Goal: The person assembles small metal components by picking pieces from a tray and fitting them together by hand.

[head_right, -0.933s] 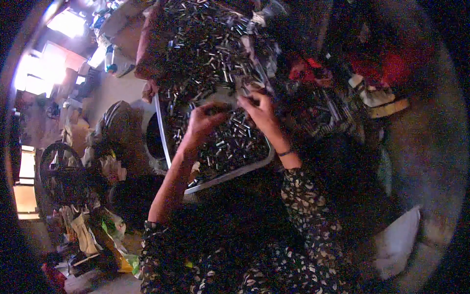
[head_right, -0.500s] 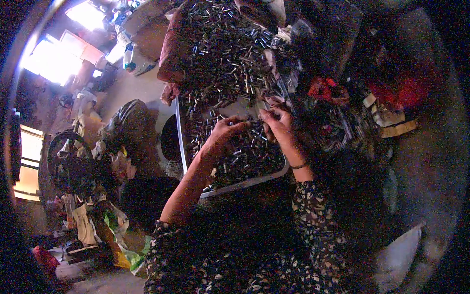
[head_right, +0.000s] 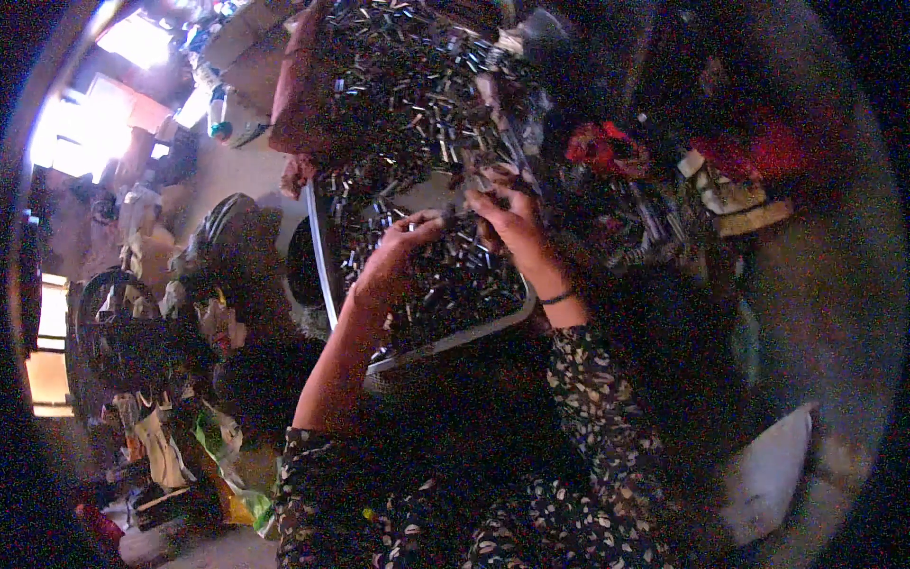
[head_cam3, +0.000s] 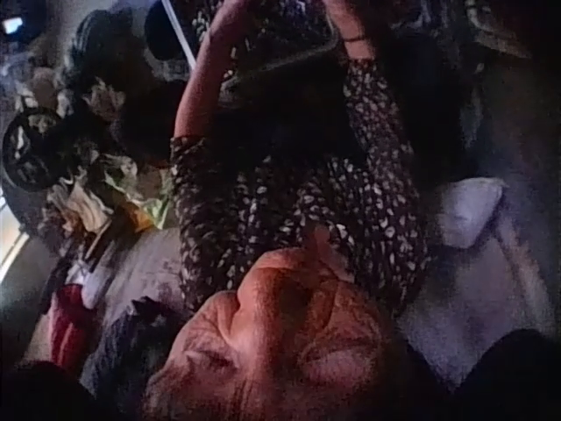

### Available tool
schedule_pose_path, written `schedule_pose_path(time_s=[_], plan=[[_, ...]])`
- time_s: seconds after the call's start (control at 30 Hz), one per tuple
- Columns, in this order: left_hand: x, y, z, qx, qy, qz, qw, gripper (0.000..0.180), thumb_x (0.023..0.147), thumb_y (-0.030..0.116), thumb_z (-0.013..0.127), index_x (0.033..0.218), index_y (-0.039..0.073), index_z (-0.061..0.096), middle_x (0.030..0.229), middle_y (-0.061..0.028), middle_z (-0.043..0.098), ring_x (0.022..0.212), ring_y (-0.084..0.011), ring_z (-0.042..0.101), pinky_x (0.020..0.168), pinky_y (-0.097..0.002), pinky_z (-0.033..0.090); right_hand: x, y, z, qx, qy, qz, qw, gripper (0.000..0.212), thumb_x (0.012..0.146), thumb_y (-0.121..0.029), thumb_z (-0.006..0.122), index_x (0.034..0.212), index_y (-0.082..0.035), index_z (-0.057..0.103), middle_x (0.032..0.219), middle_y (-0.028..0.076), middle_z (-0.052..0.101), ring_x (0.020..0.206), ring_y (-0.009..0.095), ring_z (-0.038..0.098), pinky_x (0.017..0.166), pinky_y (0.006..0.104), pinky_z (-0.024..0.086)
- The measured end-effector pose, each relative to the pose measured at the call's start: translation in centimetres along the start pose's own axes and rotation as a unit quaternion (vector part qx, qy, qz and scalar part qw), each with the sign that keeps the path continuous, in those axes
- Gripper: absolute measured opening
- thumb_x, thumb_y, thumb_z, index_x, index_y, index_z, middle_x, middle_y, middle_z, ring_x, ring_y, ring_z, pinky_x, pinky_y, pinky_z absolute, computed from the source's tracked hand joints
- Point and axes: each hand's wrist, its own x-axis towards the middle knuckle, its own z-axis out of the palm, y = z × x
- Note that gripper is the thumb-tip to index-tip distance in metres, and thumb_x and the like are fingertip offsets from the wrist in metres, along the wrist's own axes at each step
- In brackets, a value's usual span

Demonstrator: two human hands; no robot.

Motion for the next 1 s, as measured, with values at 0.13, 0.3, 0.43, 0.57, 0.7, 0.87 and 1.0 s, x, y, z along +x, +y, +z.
schedule_pose_path(time_s=[0.13,0.3,0.43,0.57,0.7,0.87,1.0], plan=[[0.6,-0.4,0.5,-0.02,-0.032,0.003,0.999,0.024,0.075,0.018,0.059,0.093,0.003,0.053,0.073,-0.0041,0.055,0.06,-0.0124,0.053,0.053,-0.0242,0.045,-0.1,-0.2,-0.8,-0.031,0.002,-0.001,1.0,0.024,0.077,-0.031,0.057,0.076,-0.007,0.054,0.05,-0.002,0.047,0.037,0.006,0.042,0.033,0.0195,0.031],[1.0,-1.0,-0.6,-0.029,-0.045,-0.01,0.998,0.025,0.076,0.017,0.057,0.096,0.003,0.052,0.078,-0.0052,0.057,0.066,-0.0137,0.055,0.056,-0.0262,0.046,-0.3,0.0,-0.3,-0.099,-0.006,-0.018,0.995,0.022,0.082,-0.027,0.051,0.08,-0.006,0.055,0.053,-0.003,0.047,0.041,0.004,0.042,0.037,0.017,0.031],[0.5,-0.7,0.5,-0.029,-0.069,0.006,0.997,0.026,0.077,0.018,0.057,0.096,0.002,0.052,0.078,-0.005,0.057,0.064,-0.0126,0.054,0.055,-0.0252,0.045,-1.1,0.0,-0.1,-0.073,0.003,-0.032,0.997,0.022,0.081,-0.028,0.052,0.083,-0.006,0.057,0.052,-0.003,0.049,0.044,0.004,0.046,0.038,0.0184,0.036],[1.6,-1.6,0.9,-0.001,-0.095,-0.011,0.995,0.027,0.078,0.022,0.054,0.098,0.003,0.052,0.079,-0.0041,0.057,0.064,-0.0129,0.053,0.054,-0.0252,0.045,0.0,2.5,-1.6,-0.179,0.072,-0.164,0.967,0.021,0.08,-0.027,0.053,0.083,-0.006,0.057,0.059,-0.002,0.049,0.046,0.005,0.044,0.043,0.0198,0.038],[2.6,-2.3,0.4,-0.127,-0.076,-0.048,0.988,0.028,0.082,0.028,0.047,0.098,0.005,0.051,0.086,-0.0055,0.055,0.07,-0.0147,0.053,0.054,-0.0255,0.046,-1.0,0.5,-2.3,-0.045,0.08,-0.065,0.994,0.021,0.08,-0.022,0.053,0.084,-0.002,0.053,0.063,0.002,0.05,0.058,0.009,0.047,0.054,0.0255,0.04],[2.7,-2.6,1.2,-0.276,-0.123,-0.082,0.95,0.025,0.08,0.023,0.05,0.095,0.004,0.053,0.088,-0.0082,0.059,0.077,-0.0201,0.057,0.071,-0.0346,0.047,-0.2,-0.9,-5.8,-0.435,0.253,-0.257,0.825,0.013,0.081,-0.017,0.049,0.085,-0.004,0.051,0.069,0.011,0.057,0.06,0.025,0.055,0.05,0.0338,0.041],[1.6,-1.3,2.8,-0.212,-0.114,-0.062,0.969,0.028,0.08,0.026,0.049,0.1,0.005,0.053,0.087,-0.0069,0.059,0.075,-0.0214,0.057,0.069,-0.0347,0.047,-0.8,-2.3,-4.8,-0.517,0.212,-0.213,0.802,0.012,0.079,-0.017,0.051,0.082,-0.005,0.053,0.077,0.016,0.056,0.072,0.035,0.053,0.057,0.0385,0.043]])
